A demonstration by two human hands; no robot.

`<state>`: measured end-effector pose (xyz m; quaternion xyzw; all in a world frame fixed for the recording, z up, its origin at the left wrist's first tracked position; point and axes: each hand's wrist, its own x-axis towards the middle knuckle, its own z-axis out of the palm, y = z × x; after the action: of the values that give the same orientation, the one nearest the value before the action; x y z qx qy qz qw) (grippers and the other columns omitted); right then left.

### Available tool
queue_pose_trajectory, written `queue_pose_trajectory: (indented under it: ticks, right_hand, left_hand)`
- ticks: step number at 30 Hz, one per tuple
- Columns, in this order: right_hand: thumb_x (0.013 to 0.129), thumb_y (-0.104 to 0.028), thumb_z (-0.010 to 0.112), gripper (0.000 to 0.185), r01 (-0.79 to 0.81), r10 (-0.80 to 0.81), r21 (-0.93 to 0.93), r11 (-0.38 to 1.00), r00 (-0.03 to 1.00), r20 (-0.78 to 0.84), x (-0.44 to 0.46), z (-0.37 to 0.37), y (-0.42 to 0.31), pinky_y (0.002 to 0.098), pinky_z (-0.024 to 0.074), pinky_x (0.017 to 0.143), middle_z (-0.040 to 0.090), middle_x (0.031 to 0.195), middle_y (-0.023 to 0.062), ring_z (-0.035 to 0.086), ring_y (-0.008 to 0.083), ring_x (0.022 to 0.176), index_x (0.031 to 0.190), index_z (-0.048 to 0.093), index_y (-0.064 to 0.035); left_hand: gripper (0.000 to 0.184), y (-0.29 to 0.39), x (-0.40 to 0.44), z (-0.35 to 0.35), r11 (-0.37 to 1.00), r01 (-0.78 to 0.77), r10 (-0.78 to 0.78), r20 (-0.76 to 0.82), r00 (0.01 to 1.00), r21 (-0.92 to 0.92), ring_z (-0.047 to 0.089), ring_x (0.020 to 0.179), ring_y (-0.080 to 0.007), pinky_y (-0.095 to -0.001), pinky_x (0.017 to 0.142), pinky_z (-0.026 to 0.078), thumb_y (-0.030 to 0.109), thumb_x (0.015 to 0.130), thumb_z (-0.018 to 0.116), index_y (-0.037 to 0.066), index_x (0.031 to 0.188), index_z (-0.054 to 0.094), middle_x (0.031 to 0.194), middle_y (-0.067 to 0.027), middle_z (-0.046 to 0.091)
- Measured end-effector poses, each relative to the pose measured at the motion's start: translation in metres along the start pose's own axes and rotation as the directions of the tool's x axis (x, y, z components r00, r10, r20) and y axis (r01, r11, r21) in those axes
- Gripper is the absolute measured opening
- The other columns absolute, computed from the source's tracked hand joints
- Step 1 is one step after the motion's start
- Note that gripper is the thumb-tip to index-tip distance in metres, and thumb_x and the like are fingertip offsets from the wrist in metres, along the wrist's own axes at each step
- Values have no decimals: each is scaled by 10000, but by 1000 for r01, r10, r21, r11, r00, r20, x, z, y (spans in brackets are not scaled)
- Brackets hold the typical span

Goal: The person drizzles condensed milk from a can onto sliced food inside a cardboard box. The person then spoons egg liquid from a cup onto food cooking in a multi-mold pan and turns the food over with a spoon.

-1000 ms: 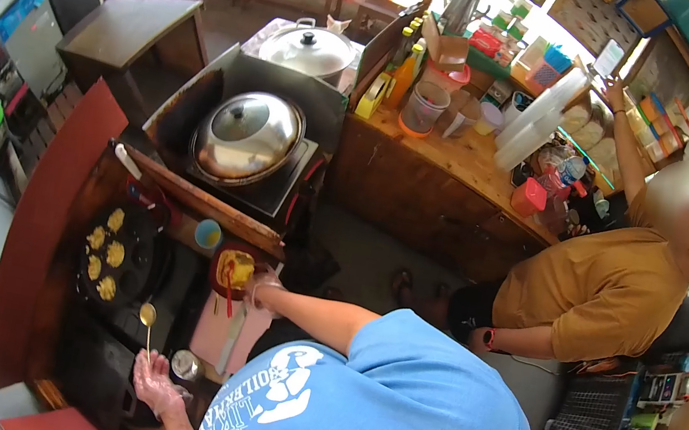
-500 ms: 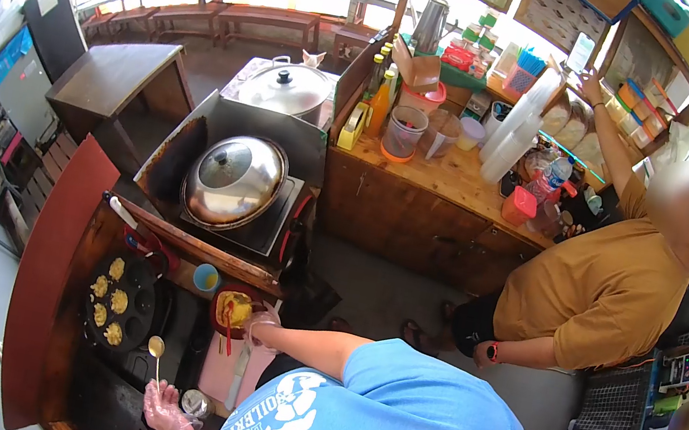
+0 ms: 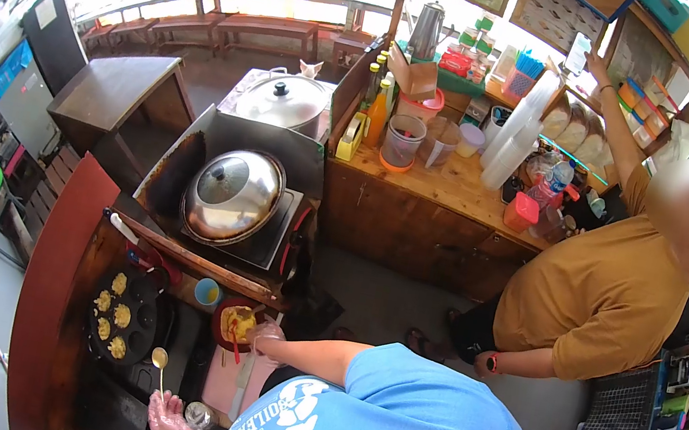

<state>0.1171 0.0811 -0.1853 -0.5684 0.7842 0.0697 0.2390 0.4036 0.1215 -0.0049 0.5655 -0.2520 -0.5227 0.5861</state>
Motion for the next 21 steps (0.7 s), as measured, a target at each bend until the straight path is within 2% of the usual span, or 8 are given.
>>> queue_pose_trajectory:
  ticks: [1,4,7,9,13,16,19,21]
  right_hand:
    - [855,-146,713,151,-97,98,209,973,995,6,32,43,0,385,623,813,784,1020,46,756,247,1005,979,797,-160]
    - [889,-196,691,260,-133,106,338,932,990,97,9,1,8,395,616,892,771,1163,48,727,255,1142,1131,785,-174]
    - [942,-308,615,308,-222,138,414,882,965,224,0,-19,10,408,602,930,760,1206,77,723,255,1153,1144,779,-144]
    - [927,-423,537,451,-363,311,621,694,930,197,3,-10,8,401,587,931,768,1167,141,738,282,1105,1130,783,-104]
    - [986,-415,486,448,-206,145,504,839,977,158,-17,-36,15,431,587,938,742,1254,91,726,260,1134,1157,774,-117]
    - [981,-400,510,424,-191,118,392,900,972,204,-15,-34,17,413,600,902,753,1214,86,740,260,1087,1145,774,-112]
    - [976,-382,524,392,-241,162,534,810,968,191,1,-8,21,388,607,844,766,1138,95,749,251,1050,1108,781,-117]
    - [978,-393,537,369,-113,44,403,908,983,176,-14,-31,25,363,611,782,778,1009,105,766,231,959,1045,792,-136]
  left_hand:
    - [300,-1,1,-1,1000,3,-3,-6,1000,4,637,785,-156,-310,749,540,255,1018,672,19,1203,685,1003,-88,708]
    - [316,-5,1,-2,999,-16,16,4,1000,32,651,800,-152,-310,761,528,277,1014,690,34,1217,692,990,-75,728]
    - [310,0,-5,7,999,-12,13,-9,1000,37,649,812,-154,-318,777,529,274,1014,690,38,1215,695,992,-76,728]
    - [306,3,-8,12,999,-25,26,-15,1000,47,649,815,-155,-321,782,529,272,1014,691,40,1213,697,994,-77,728]
    - [301,3,-4,13,1000,-17,17,-20,1000,20,655,794,-153,-308,763,540,269,1014,690,39,1209,699,985,-80,729]
    - [306,5,-2,17,1000,-22,23,-18,1000,17,660,778,-153,-300,749,548,264,1015,688,31,1213,693,980,-83,730]
    - [313,3,3,12,1000,-18,18,1,1000,5,664,775,-153,-299,746,553,257,1018,681,23,1225,682,979,-87,730]
    - [318,2,5,10,1000,-11,11,25,1000,-14,666,777,-154,-300,749,554,256,1020,677,19,1233,676,979,-89,730]
